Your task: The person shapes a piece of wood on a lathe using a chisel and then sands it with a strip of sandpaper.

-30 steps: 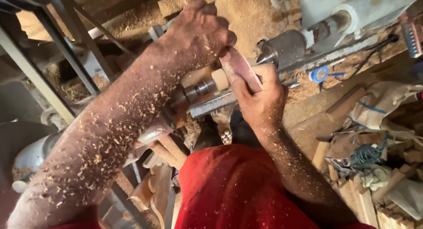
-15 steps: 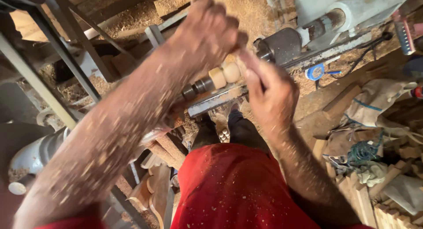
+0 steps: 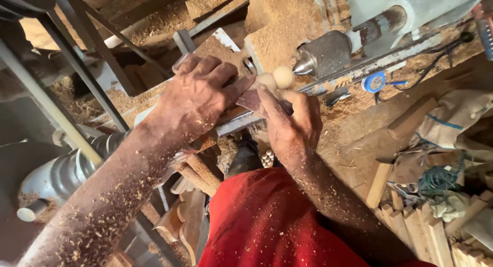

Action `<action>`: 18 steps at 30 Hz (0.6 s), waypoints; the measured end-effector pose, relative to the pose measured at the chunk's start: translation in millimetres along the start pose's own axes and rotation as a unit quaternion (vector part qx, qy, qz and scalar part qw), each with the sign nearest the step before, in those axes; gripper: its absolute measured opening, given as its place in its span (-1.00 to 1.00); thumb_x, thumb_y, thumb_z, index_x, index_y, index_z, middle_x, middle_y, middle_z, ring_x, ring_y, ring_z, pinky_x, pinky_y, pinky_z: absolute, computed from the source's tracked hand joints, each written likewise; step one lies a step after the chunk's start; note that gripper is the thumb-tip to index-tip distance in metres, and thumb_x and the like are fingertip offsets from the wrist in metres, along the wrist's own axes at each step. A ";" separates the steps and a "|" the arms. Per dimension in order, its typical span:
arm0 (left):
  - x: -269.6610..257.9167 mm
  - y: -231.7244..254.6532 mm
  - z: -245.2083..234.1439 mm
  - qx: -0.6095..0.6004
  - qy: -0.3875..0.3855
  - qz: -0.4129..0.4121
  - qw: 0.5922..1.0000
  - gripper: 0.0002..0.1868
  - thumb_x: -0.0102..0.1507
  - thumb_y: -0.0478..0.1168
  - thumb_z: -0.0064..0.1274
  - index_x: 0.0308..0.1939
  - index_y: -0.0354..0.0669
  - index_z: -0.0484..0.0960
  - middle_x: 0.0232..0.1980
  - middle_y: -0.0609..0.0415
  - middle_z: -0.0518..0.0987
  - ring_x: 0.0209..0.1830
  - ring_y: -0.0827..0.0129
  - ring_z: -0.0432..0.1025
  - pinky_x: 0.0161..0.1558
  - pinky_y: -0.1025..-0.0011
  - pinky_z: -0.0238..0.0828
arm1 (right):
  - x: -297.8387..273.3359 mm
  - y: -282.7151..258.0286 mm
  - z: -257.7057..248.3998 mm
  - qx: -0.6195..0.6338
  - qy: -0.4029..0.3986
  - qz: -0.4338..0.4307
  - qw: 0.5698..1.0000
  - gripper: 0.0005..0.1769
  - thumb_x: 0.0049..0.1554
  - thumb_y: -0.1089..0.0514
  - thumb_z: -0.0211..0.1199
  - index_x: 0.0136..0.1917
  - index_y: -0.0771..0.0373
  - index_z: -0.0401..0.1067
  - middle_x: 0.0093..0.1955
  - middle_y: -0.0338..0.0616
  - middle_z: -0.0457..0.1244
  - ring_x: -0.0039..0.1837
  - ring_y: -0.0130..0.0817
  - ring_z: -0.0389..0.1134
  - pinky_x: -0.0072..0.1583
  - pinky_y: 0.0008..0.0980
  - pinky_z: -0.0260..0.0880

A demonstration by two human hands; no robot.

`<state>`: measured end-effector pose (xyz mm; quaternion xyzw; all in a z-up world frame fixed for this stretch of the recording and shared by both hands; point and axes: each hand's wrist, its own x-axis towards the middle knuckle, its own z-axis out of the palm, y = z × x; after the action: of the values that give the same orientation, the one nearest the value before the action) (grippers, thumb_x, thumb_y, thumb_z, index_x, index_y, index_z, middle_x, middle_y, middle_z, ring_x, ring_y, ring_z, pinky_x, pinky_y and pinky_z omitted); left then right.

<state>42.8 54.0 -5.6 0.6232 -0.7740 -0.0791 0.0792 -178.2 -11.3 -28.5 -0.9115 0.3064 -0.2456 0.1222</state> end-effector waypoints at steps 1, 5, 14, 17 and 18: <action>2.7 1.8 -4.3 -0.024 0.006 -0.001 1.000 -0.30 0.04 -0.22 0.26 0.31 -0.06 0.60 0.07 -0.03 0.60 0.11 0.13 0.47 0.21 0.15 0.35 | 2.4 6.2 3.0 0.026 -0.006 0.013 1.000 -0.67 0.22 0.27 0.37 0.26 0.17 0.58 -0.06 -0.16 0.23 -0.03 -0.21 0.26 -0.03 -0.26 0.32; 36.4 -0.5 4.9 0.015 -0.019 0.003 1.000 -0.80 0.27 -0.25 0.22 -0.02 0.02 0.66 -0.09 0.09 0.56 -0.05 0.27 0.48 0.19 0.13 0.37 | 6.4 28.4 -11.8 0.153 -0.054 0.144 0.976 -0.72 0.30 0.27 0.24 0.28 0.25 0.49 0.02 -0.15 0.30 0.00 -0.33 0.33 -0.03 -0.36 0.39; 23.8 -11.4 21.0 -0.005 -0.004 0.017 1.000 -0.70 0.19 -0.24 0.18 0.01 0.09 0.64 -0.04 0.09 0.57 -0.01 0.28 0.45 0.26 0.12 0.29 | 7.5 7.0 7.1 -0.021 -0.017 0.033 0.999 -0.64 0.24 0.22 0.40 0.31 0.15 0.54 0.08 -0.09 0.26 0.08 -0.13 0.27 0.08 -0.22 0.34; 11.7 -6.2 14.3 0.008 0.001 0.009 1.000 -0.56 0.13 -0.23 0.20 0.11 0.12 0.63 0.01 0.09 0.58 0.07 0.25 0.45 0.31 0.13 0.25 | 3.8 -5.6 -1.8 -0.009 -0.021 0.014 1.000 -0.58 0.20 0.27 0.36 0.33 0.13 0.52 0.17 -0.07 0.24 0.21 -0.11 0.27 0.22 -0.10 0.32; 7.7 -5.4 11.8 0.011 0.006 0.006 1.000 -0.51 0.10 -0.22 0.21 0.14 0.13 0.63 0.02 0.09 0.59 0.10 0.24 0.45 0.33 0.14 0.23 | 4.6 -9.3 -0.3 -0.008 -0.015 0.012 1.000 -0.59 0.21 0.27 0.37 0.33 0.12 0.53 0.17 -0.07 0.23 0.21 -0.10 0.26 0.22 -0.11 0.32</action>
<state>43.7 45.5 -18.1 0.6200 -0.7780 -0.0663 0.0768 -170.5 -6.8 -23.1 -0.9122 0.3179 -0.2277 0.1221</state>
